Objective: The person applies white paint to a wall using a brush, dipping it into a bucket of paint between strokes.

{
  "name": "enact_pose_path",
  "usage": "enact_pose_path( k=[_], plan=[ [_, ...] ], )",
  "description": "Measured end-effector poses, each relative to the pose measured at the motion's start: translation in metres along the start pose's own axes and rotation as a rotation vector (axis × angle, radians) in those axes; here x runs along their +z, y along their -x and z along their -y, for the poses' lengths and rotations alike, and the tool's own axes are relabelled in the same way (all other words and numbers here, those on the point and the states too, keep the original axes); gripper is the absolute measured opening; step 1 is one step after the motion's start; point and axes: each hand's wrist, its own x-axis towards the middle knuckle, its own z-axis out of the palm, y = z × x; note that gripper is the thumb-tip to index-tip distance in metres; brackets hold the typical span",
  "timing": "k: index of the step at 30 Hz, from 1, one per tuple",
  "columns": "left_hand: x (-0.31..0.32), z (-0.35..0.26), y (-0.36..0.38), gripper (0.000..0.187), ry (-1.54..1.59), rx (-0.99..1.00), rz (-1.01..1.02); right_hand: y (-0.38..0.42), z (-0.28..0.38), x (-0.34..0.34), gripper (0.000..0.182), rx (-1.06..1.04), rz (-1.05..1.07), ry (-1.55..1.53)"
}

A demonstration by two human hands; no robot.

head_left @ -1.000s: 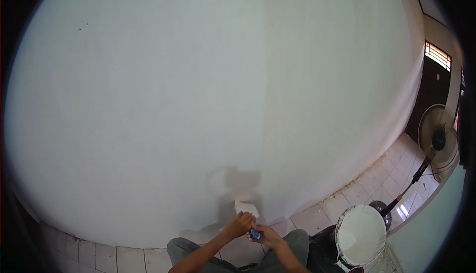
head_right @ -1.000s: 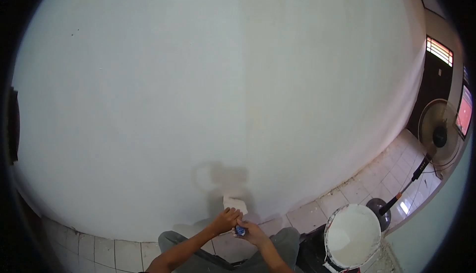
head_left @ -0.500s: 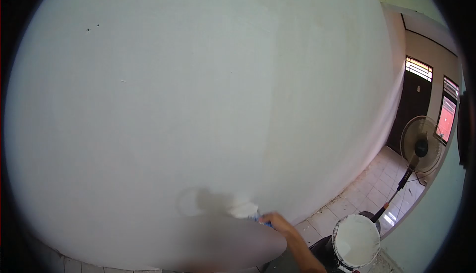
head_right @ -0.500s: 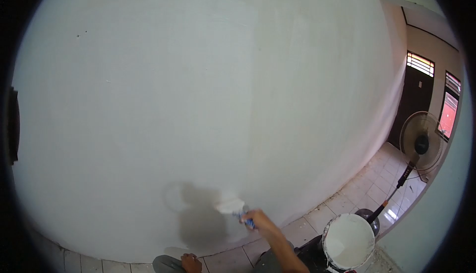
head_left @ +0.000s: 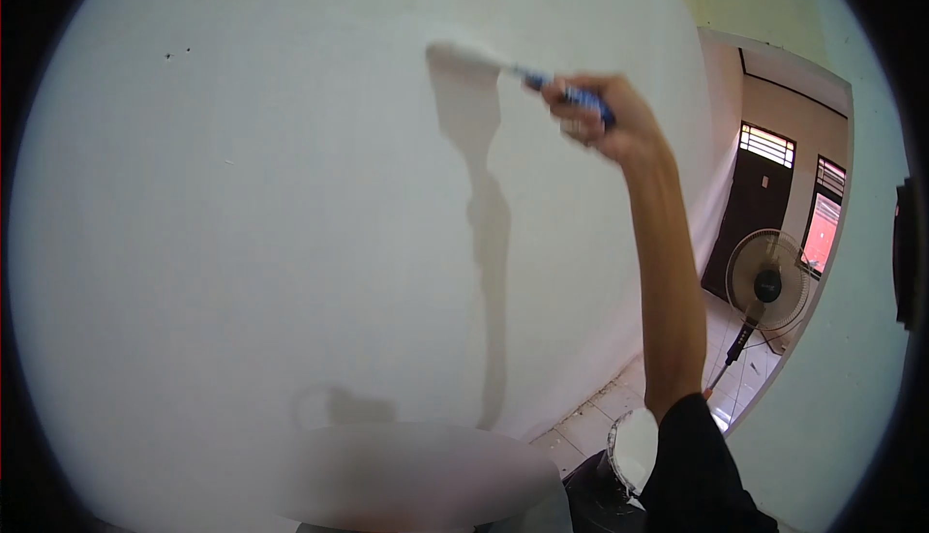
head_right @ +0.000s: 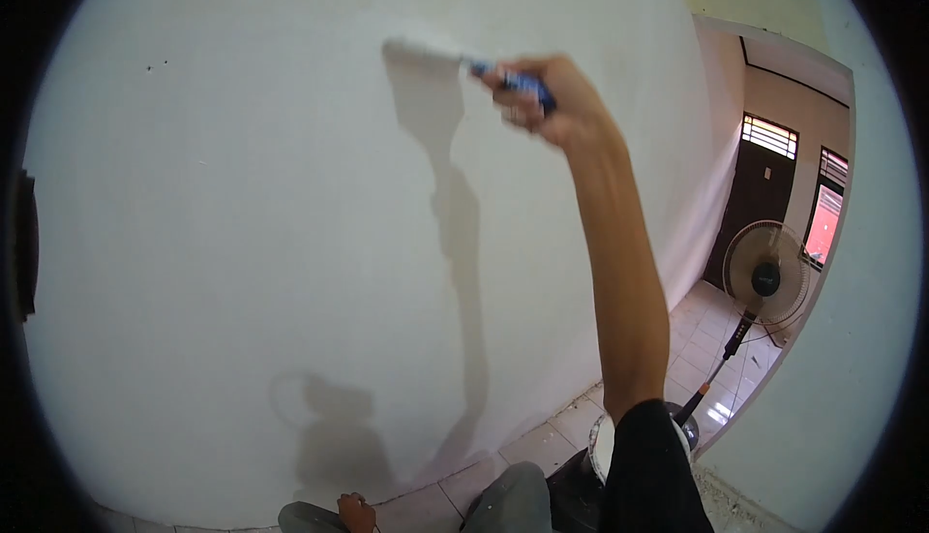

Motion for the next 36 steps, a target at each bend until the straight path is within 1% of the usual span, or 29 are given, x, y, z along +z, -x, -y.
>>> enact_pose_path(
  k=[1, 2, 3, 4, 5, 6, 8, 9, 10, 11, 12, 13, 15, 16, 18, 19, 22, 23, 26, 27, 29, 30, 31, 32, 33, 34, 35, 36],
  plan=[
    [0.023, 0.004, 0.003, 0.028, -0.321, 0.072, -0.078, -0.01, 0.021, 0.004, 0.023, -0.037, 0.032, 0.032],
    [0.05, 0.008, 0.003, 0.026, -0.794, 0.14, -0.18, -0.015, 0.035, 0.008, 0.022, -0.075, 0.064, 0.059],
    [0.062, 0.01, -0.001, 0.025, -1.05, 0.122, -0.219, -0.013, 0.042, 0.014, 0.021, -0.118, 0.034, 0.112],
    [0.042, 0.011, -0.004, 0.024, -0.651, 0.031, -0.032, -0.012, 0.047, 0.02, 0.021, -0.16, 0.002, 0.165],
    [0.026, 0.015, -0.009, 0.022, -0.26, -0.116, 0.099, -0.011, 0.049, 0.023, 0.02, -0.203, -0.029, 0.222],
    [-0.006, 0.01, -0.008, 0.021, 0.147, -0.229, 0.243, -0.011, 0.048, 0.023, 0.02, -0.199, 0.006, 0.208],
    [-0.018, 0.013, 0.004, 0.02, 0.157, -0.14, 0.091, -0.008, 0.037, 0.022, 0.019, -0.198, 0.08, 0.181],
    [-0.022, 0.013, 0.007, 0.019, 0.157, -0.096, 0.018, -0.007, 0.025, 0.022, 0.018, -0.178, 0.072, 0.127],
    [-0.022, 0.013, 0.006, 0.019, 0.134, -0.123, 0.01, -0.008, 0.007, 0.021, 0.018, -0.164, 0.08, 0.096],
    [-0.018, 0.014, 0.002, 0.018, 0.112, -0.15, 0.002, -0.01, -0.018, 0.015, 0.017, -0.122, -0.014, 0.096],
    [-0.011, 0.016, 0.002, 0.018, 0.092, -0.178, -0.004, -0.001, -0.047, 0.025, 0.019, -0.099, -0.204, 0.097],
    [-0.012, 0.019, 0.006, 0.018, 0.162, -0.201, 0.001, 0.011, -0.078, 0.028, 0.016, -0.061, -0.289, 0.006],
    [-0.012, 0.015, 0.005, 0.019, 0.321, -0.251, -0.007, 0.053, -0.148, 0.021, 0.014, -0.002, -0.248, -0.019],
    [-0.026, 0.008, 0.008, 0.019, 0.327, -0.251, 0.013, 0.082, -0.172, 0.032, 0.018, 0.046, -0.296, -0.016],
    [-0.03, 0.004, 0.009, 0.02, 0.326, -0.231, -0.006, 0.126, -0.22, 0.028, 0.032, 0.151, -0.213, -0.09],
    [-0.03, 0.002, 0.009, 0.021, 0.313, -0.222, -0.017, 0.143, -0.223, 0.033, 0.037, 0.189, -0.193, -0.075],
    [-0.023, -0.002, 0.01, 0.023, 0.255, -0.207, -0.022, 0.149, -0.205, 0.036, 0.035, 0.162, -0.111, -0.186],
    [-0.02, -0.002, 0.013, 0.024, 0.224, -0.203, -0.021, 0.141, -0.194, 0.04, 0.035, 0.07, -0.109, -0.156],
    [0.005, 0.001, 0.016, 0.025, 0.053, -0.159, -0.018, 0.09, -0.133, 0.046, 0.033, -0.144, -0.07, -0.101],
    [0.033, 0.009, 0.015, 0.026, -0.119, -0.104, -0.021, 0.071, -0.115, 0.045, 0.03, -0.182, -0.026, -0.112],
    [0.08, 0.021, 0.011, 0.027, -0.671, 0.069, -0.076, 0.034, -0.081, 0.043, 0.026, -0.236, 0.07, -0.14],
    [0.096, 0.025, 0.008, 0.028, -0.991, 0.12, -0.152, 0.019, -0.067, 0.044, 0.024, -0.247, 0.12, -0.157],
    [0.079, 0.02, 0.011, 0.024, -0.693, 0.078, -0.092, 0.008, -0.057, 0.048, 0.023, -0.296, 0.093, -0.096],
    [0.061, 0.016, 0.013, 0.02, -0.29, -0.035, -0.046, -0.002, -0.052, 0.056, 0.023, -0.337, 0.061, -0.037],
    [0.004, -0.002, 0.015, 0.016, 0.059, -0.125, -0.037, -0.005, -0.058, 0.061, 0.022, -0.371, 0.022, 0.021],
    [-0.044, -0.016, 0.015, 0.014, 0.264, -0.177, -0.039, -0.006, -0.072, 0.065, 0.023, -0.35, -0.014, 0.017],
    [-0.082, -0.03, 0.015, 0.012, 0.387, -0.209, -0.042, -0.007, -0.089, 0.07, 0.024, -0.324, -0.053, 0.016],
    [-0.091, -0.028, 0.014, 0.011, 0.366, -0.208, -0.044, -0.006, -0.108, 0.073, 0.025, -0.289, -0.094, 0.018]
  ],
)
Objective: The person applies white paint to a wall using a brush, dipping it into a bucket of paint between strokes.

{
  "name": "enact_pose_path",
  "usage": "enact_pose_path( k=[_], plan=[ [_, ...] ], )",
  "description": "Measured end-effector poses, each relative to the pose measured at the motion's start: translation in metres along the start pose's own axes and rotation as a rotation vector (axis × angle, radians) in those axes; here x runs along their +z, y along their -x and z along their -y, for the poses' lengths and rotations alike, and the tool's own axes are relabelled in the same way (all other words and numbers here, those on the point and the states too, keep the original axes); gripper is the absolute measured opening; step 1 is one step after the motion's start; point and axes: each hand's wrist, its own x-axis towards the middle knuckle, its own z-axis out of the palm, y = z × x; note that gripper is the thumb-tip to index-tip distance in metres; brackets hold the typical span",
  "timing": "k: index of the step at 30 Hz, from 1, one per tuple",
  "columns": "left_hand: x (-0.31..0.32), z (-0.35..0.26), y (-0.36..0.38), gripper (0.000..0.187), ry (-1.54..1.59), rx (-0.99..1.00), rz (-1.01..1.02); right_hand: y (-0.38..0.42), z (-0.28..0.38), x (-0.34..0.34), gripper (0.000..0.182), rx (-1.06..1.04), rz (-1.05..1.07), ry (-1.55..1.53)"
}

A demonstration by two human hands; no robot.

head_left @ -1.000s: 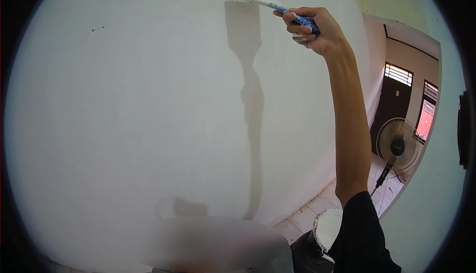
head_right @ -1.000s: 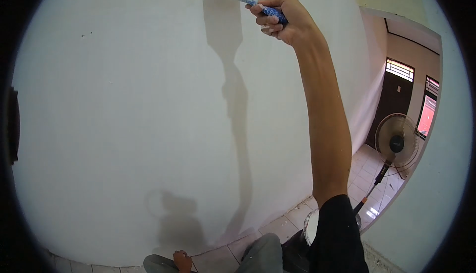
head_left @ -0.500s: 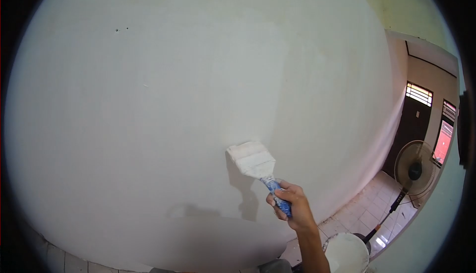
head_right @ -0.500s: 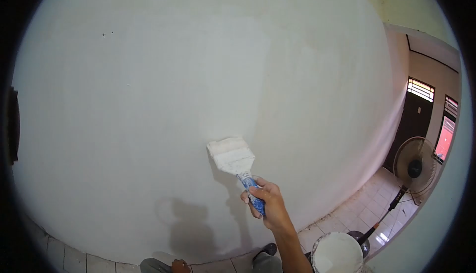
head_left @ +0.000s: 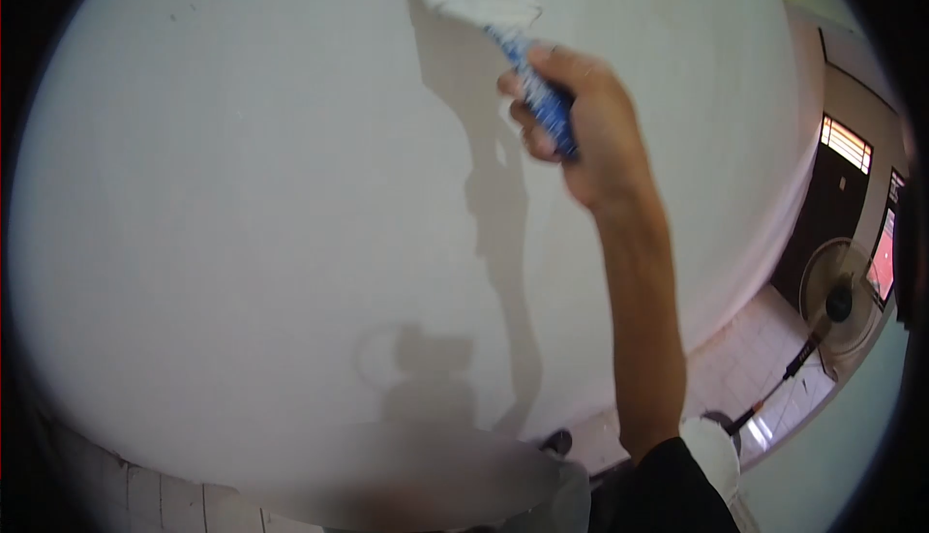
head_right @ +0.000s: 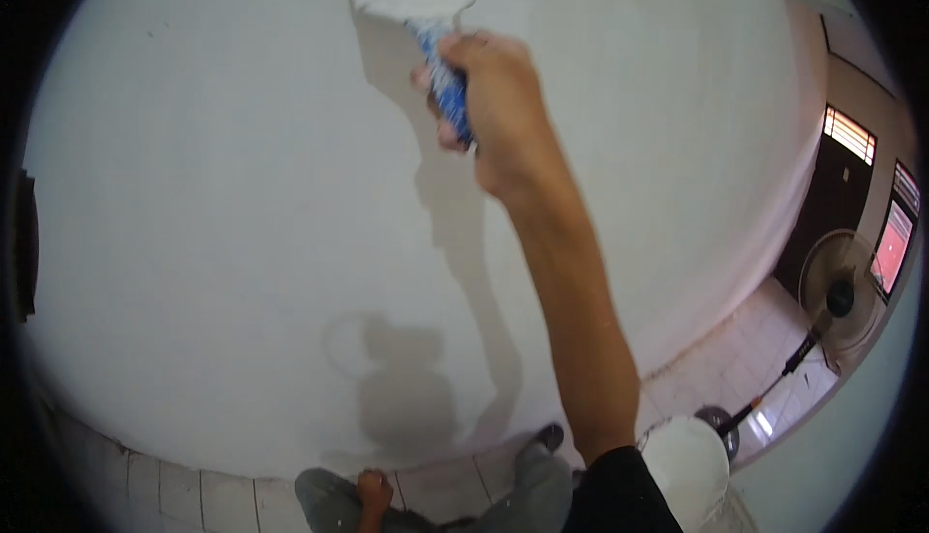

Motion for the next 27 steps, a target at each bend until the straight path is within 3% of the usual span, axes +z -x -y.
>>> enact_pose_path(
  k=[3, 7, 10, 12, 16, 18, 22, 27],
  plan=[
    [0.028, 0.016, 0.002, 0.012, 0.029, -0.004, -0.137, 0.082, -0.098, -0.007, 0.031, 0.107, -0.153, 0.06],
    [-0.001, -0.009, 0.0, 0.012, 0.147, -0.038, -0.12, 0.267, -0.197, -0.011, 0.033, 0.635, -0.321, -0.043],
    [0.002, -0.005, 0.009, 0.012, 0.148, -0.04, -0.084, 0.384, -0.27, -0.017, 0.021, 0.885, -0.395, -0.146],
    [0.007, -0.003, 0.004, 0.011, 0.142, -0.016, -0.098, 0.433, -0.308, -0.03, 0.024, 1.051, -0.359, -0.098],
    [0.009, -0.006, 0.001, 0.01, 0.147, -0.028, -0.092, 0.44, -0.324, -0.047, 0.024, 1.25, -0.333, -0.08],
    [0.009, -0.011, 0.0, 0.01, 0.132, -0.028, -0.091, 0.388, -0.293, -0.047, 0.017, 1.135, -0.274, 0.088],
    [0.008, -0.01, 0.004, 0.012, 0.117, 0.017, -0.096, 0.283, -0.204, -0.057, 0.021, 0.942, -0.216, -0.017],
    [0.007, -0.008, 0.004, 0.011, 0.141, 0.022, -0.046, 0.216, -0.113, -0.044, 0.026, 0.647, -0.137, 0.075]
  ],
)
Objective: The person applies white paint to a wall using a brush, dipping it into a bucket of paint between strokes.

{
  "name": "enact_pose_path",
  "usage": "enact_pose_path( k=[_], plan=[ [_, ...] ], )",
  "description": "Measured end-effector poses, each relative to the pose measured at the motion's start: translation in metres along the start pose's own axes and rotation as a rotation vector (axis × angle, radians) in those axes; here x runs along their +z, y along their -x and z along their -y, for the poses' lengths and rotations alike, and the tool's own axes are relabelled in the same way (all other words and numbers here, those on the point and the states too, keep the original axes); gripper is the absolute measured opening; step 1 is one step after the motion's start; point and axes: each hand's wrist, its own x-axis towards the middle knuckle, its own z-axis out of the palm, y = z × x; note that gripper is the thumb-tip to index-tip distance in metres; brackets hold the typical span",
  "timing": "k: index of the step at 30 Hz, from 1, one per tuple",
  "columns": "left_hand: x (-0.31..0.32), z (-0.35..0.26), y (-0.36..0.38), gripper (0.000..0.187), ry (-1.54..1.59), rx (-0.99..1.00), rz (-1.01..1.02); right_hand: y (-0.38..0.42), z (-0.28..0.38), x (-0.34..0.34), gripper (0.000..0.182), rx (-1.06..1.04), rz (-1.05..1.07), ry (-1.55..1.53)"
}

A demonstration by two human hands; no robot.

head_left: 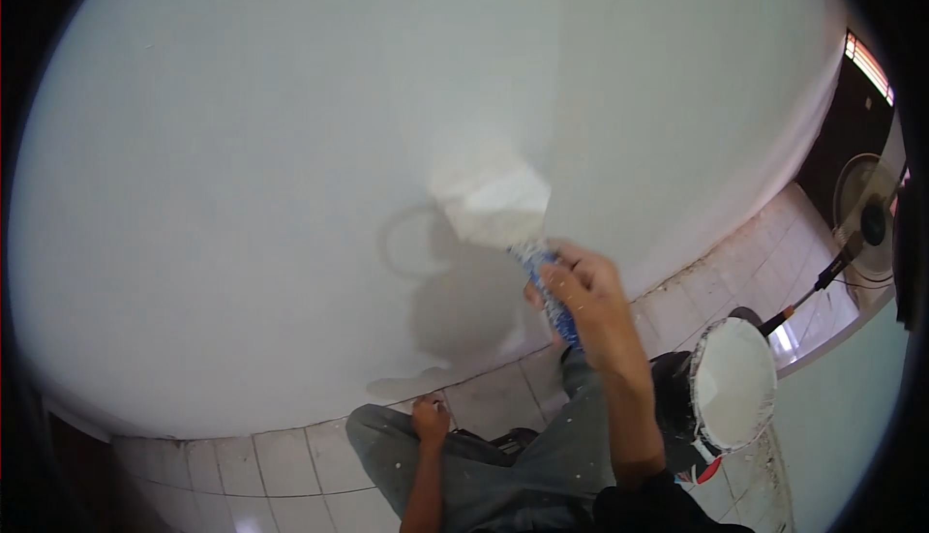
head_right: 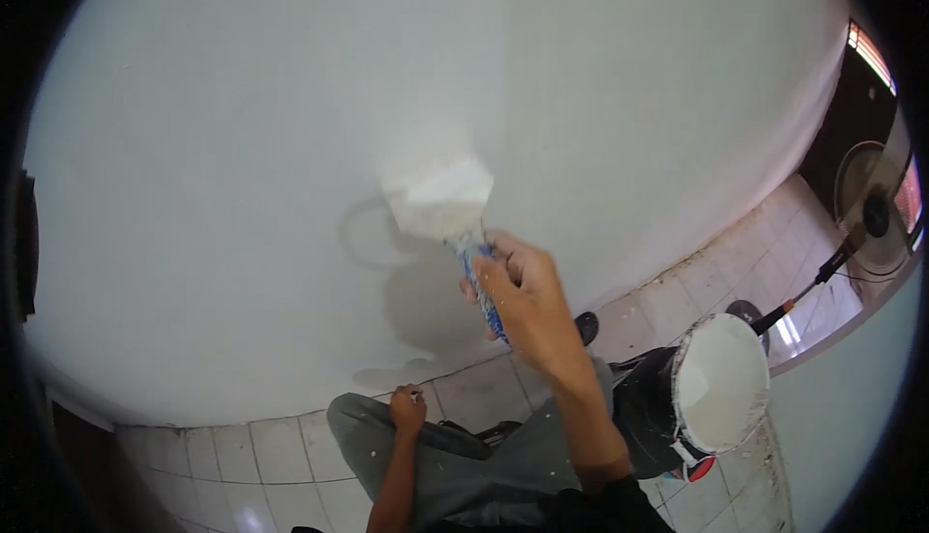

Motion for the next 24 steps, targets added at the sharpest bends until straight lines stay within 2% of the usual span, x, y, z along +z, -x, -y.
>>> enact_pose_path(
  k=[4, 8, 10, 12, 14, 16, 18, 20, 23, 24],
  plan=[
    [0.008, 0.008, -0.002, 0.012, -0.006, 0.02, -0.005, -0.015, 0.049, 0.016, 0.025, -0.193, -0.027, 0.032],
    [0.002, 0.004, -0.003, 0.01, -0.024, -0.044, 0.06, -0.025, 0.029, 0.023, 0.025, -0.164, -0.042, 0.021],
    [-0.003, -0.001, -0.003, 0.01, -0.055, -0.035, 0.069, -0.022, -0.024, 0.025, 0.023, -0.149, -0.074, 0.022],
    [0.0, -0.002, -0.002, 0.009, -0.061, -0.029, 0.072, -0.016, -0.092, 0.024, 0.025, -0.008, -0.028, -0.07],
    [-0.001, 0.001, -0.002, 0.009, -0.059, -0.018, 0.074, -0.002, -0.17, 0.028, 0.025, 0.019, -0.072, -0.135],
    [-0.002, -0.001, -0.001, 0.008, -0.076, -0.013, 0.079, 0.022, -0.224, 0.023, 0.022, 0.222, -0.071, -0.079],
    [-0.004, -0.003, 0.0, 0.009, -0.096, -0.003, 0.082, 0.041, -0.302, 0.018, 0.022, 0.257, -0.113, 0.01],
    [0.001, -0.004, -0.001, 0.009, -0.11, 0.019, 0.071, 0.055, -0.328, 0.002, 0.025, 0.53, -0.032, 0.107],
    [0.01, 0.012, -0.002, 0.01, -0.071, 0.016, 0.089, 0.066, -0.422, -0.015, 0.026, 0.453, -0.054, 0.234],
    [0.011, 0.013, -0.004, 0.01, -0.081, 0.031, 0.084, 0.059, -0.405, -0.019, 0.026, 0.492, -0.05, 0.101]
  ],
)
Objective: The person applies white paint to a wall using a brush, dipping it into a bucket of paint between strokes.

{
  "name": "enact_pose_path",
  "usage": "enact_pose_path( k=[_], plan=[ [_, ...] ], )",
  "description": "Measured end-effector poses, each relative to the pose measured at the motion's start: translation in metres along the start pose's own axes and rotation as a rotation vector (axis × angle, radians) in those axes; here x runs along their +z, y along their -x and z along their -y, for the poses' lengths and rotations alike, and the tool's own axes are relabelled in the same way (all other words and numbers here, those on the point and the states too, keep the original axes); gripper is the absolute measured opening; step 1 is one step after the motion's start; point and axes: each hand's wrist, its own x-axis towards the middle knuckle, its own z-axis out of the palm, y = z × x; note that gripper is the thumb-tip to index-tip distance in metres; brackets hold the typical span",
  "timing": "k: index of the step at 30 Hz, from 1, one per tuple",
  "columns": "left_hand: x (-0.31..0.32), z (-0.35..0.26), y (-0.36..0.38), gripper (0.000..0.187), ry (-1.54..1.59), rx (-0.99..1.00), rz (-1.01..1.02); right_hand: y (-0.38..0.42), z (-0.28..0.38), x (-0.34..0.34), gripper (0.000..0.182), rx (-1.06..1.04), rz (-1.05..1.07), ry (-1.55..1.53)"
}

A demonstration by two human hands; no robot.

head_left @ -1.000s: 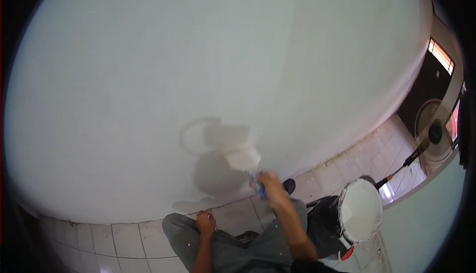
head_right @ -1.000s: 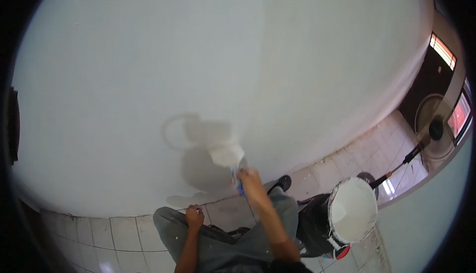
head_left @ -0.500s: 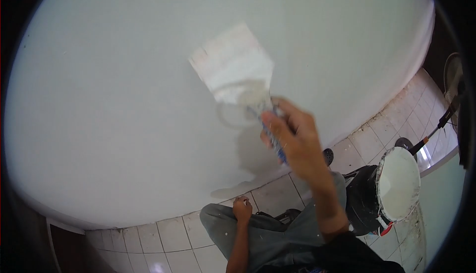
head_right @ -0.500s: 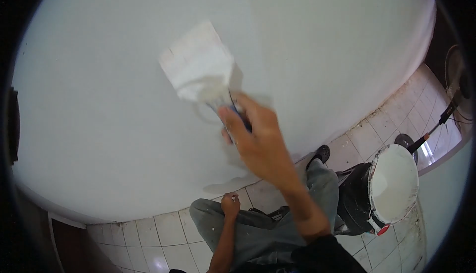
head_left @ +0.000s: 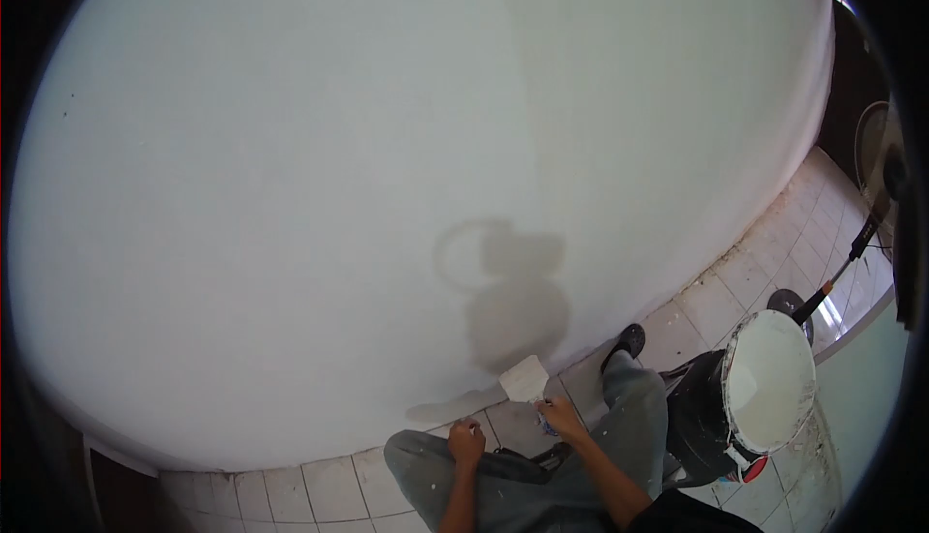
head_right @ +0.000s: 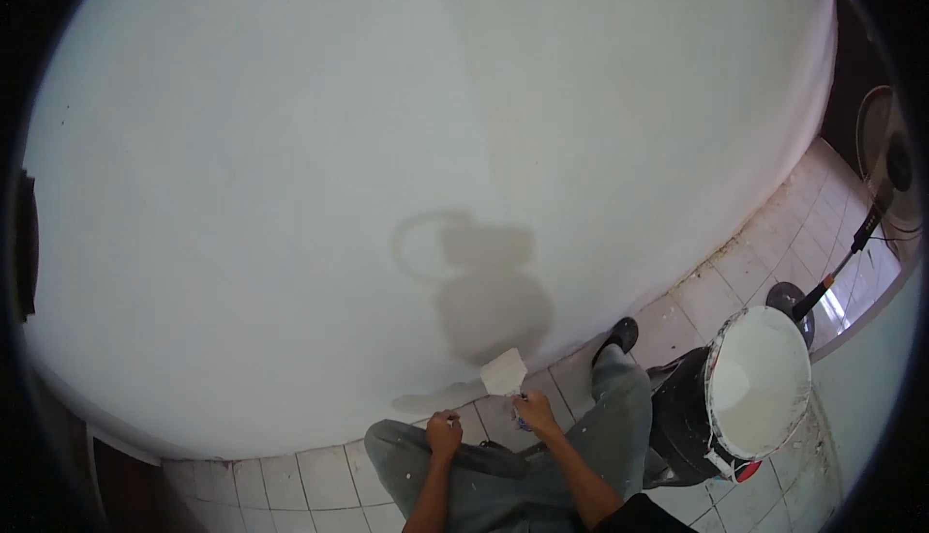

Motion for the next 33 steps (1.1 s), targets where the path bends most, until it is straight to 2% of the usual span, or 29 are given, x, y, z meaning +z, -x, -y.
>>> enact_pose_path(
  k=[2, 5, 9, 17, 19, 21, 23, 25, 27, 29, 31, 32, 33],
  plan=[
    [-0.001, -0.002, 0.003, 0.011, -0.024, 0.018, -0.011, 0.022, 0.065, -0.01, 0.026, 0.083, 0.086, -0.249],
    [-0.004, -0.008, 0.002, 0.011, -0.005, -0.026, 0.004, 0.024, 0.156, -0.025, 0.024, -0.03, 0.098, -0.273],
    [0.004, 0.0, -0.003, 0.008, -0.031, 0.041, -0.055, 0.069, 0.292, -0.058, 0.021, -0.036, 0.236, -0.334],
    [0.002, 0.003, 0.002, 0.011, -0.016, 0.053, -0.025, 0.142, 0.513, -0.087, 0.025, -0.638, 0.286, -0.055],
    [-0.004, -0.005, 0.002, 0.011, -0.019, 0.042, -0.016, 0.164, 0.56, -0.084, 0.025, -0.796, 0.253, -0.076],
    [-0.007, -0.006, 0.004, 0.011, -0.016, 0.044, -0.012, 0.181, 0.602, -0.078, 0.031, -0.943, 0.14, -0.072],
    [-0.004, 0.0, 0.003, 0.011, -0.01, 0.062, -0.015, 0.168, 0.636, -0.084, 0.029, -1.277, -0.006, 0.098],
    [-0.003, 0.0, 0.004, 0.011, -0.022, 0.04, -0.014, 0.17, 0.654, -0.099, 0.009, -1.074, 0.405, -0.049],
    [-0.005, 0.0, 0.002, 0.011, -0.035, 0.024, -0.018, 0.158, 0.644, -0.101, 0.008, -0.971, 0.428, -0.158],
    [-0.008, -0.006, 0.003, 0.011, -0.038, 0.013, -0.023, 0.125, 0.585, -0.067, 0.026, -0.968, 0.074, -0.204],
    [-0.005, 0.002, 0.004, 0.011, 0.001, 0.032, -0.02, 0.095, 0.495, -0.059, 0.024, -0.872, 0.055, -0.228],
    [-0.003, 0.004, 0.001, 0.011, 0.026, 0.043, -0.025, 0.086, 0.443, -0.052, 0.024, -0.686, 0.071, -0.317],
    [-0.006, 0.003, 0.001, 0.011, 0.026, 0.039, -0.015, 0.071, 0.38, -0.052, 0.027, -0.644, 0.203, -0.412]
  ],
)
